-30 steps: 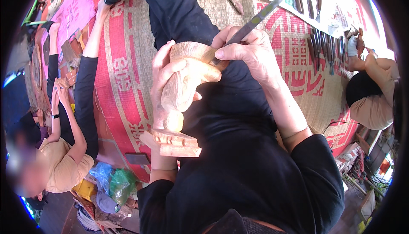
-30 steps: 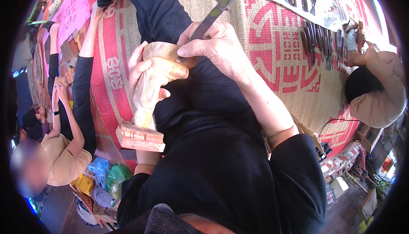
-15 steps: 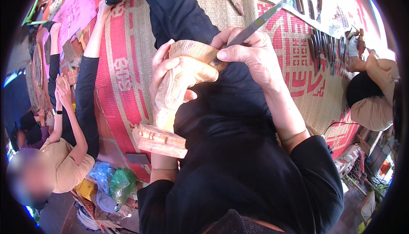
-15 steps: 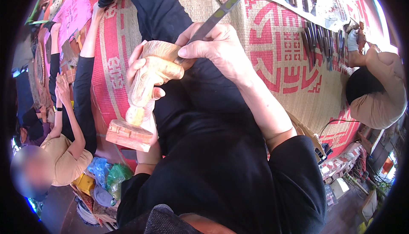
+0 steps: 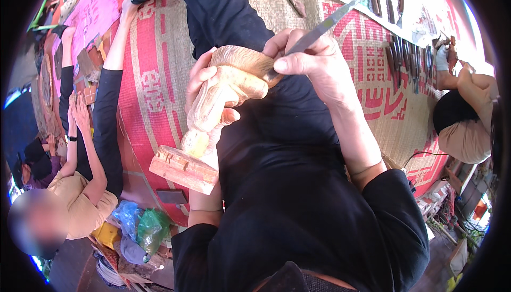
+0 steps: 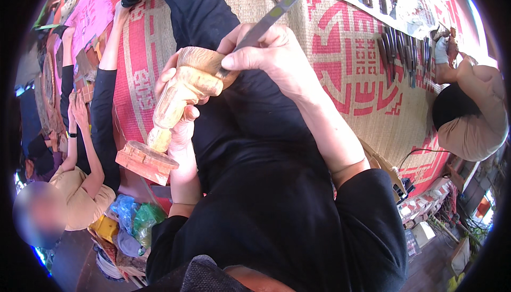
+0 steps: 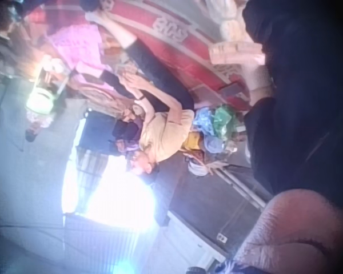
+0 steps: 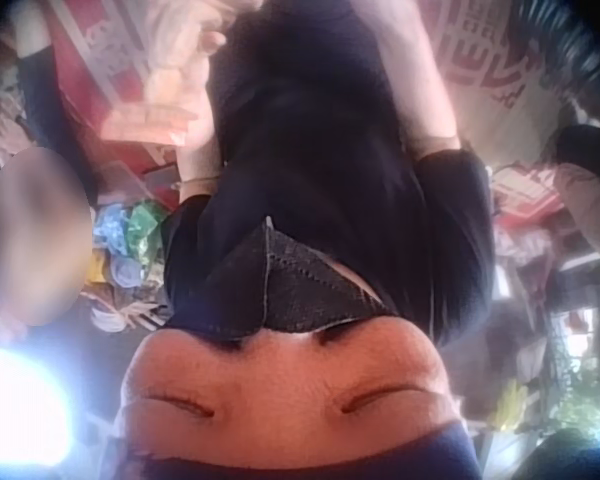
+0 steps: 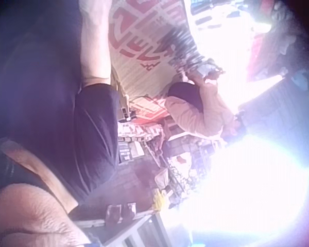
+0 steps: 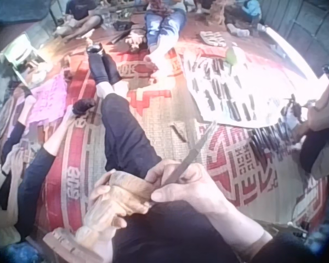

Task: The person is sitting on a patterned mat and carving a small wooden figurine with a chisel. They hold the figurine in their left hand and use the chisel in their right hand to shape the wood, focusing on the base and body of the figurine.

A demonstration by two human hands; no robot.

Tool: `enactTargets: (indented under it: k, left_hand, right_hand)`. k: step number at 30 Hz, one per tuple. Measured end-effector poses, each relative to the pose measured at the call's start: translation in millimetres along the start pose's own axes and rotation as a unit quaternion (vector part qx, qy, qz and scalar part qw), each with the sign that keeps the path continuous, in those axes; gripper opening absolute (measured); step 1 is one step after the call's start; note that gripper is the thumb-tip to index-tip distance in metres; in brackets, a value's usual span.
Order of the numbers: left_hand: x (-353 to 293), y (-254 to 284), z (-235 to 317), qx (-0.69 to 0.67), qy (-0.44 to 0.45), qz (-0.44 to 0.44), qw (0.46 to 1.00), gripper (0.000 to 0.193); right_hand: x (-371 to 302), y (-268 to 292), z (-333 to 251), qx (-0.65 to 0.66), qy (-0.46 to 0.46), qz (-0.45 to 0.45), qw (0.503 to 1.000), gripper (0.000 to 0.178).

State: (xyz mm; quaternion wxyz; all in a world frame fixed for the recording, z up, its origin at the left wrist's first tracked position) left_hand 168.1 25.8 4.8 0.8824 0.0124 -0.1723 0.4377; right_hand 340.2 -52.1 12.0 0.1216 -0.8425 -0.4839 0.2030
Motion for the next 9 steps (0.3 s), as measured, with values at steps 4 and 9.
enactTargets:
  k: [4,9]
  left_hand:
    - [2.8,-3.3,4.7,-0.042,0.004,-0.001,0.999,0.078]
    - [2.0,-4.3,5.9,-0.057,0.016,0.008,0.998,0.079]
  right_hand:
    - [-2.3,-7.1,-6.1,-0.048,0.057,-0.022,0.997,0.01]
    - [-1.9,-0.1,-1.7,-0.011,0.023,0.017,1.0,0.009]
Point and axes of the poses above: each hand's wrist, its own x-axis towards the middle knuckle, its own y-axis out of the back of the hand, z = x × y, the point moved 10 cm from there along x, towards the middle knuckle, and after that the axes turned 7 degrees about z, right-handed, at the moved point
